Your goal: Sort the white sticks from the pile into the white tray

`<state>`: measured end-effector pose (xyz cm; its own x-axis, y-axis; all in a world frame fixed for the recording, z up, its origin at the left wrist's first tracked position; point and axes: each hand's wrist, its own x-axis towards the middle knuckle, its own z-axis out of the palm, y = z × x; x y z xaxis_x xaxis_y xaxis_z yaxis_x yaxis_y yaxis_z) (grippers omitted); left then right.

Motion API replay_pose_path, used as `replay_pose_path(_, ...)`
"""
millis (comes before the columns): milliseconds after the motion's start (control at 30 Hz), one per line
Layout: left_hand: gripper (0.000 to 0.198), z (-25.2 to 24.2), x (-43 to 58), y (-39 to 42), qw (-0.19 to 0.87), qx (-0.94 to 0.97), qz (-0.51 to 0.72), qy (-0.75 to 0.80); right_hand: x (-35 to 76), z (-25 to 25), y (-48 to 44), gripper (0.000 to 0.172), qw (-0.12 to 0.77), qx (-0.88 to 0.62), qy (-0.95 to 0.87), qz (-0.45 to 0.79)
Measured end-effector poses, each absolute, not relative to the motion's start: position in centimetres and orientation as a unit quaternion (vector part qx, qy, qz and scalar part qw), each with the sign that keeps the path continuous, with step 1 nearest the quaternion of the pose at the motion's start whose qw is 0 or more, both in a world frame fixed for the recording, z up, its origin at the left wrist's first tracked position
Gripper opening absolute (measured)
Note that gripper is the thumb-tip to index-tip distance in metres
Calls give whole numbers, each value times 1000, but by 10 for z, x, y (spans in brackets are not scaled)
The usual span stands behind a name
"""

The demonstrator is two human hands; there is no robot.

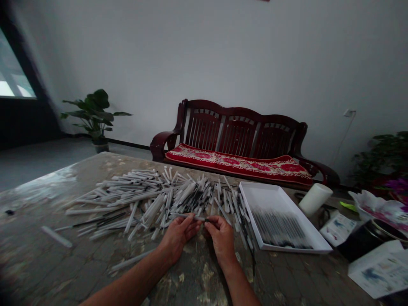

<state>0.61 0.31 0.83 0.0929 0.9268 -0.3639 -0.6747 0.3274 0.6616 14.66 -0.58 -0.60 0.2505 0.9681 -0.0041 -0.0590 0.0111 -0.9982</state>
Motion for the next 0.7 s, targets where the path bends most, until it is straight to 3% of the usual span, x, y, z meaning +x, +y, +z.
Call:
replay_pose_path(233, 9, 9, 7, 2, 722, 186, 548, 380, 147, -7, -6, 28, 561, -560, -447, 414)
replay_pose_path(433, 24, 5, 7, 1, 711, 214, 560, 368, 149, -2, -12, 18, 512, -591, -551, 291)
replay_pose_path(700, 19, 4, 12, -2, 708, 199, 560, 382, 150, 0, -18, 41, 479, -592, -600, 246)
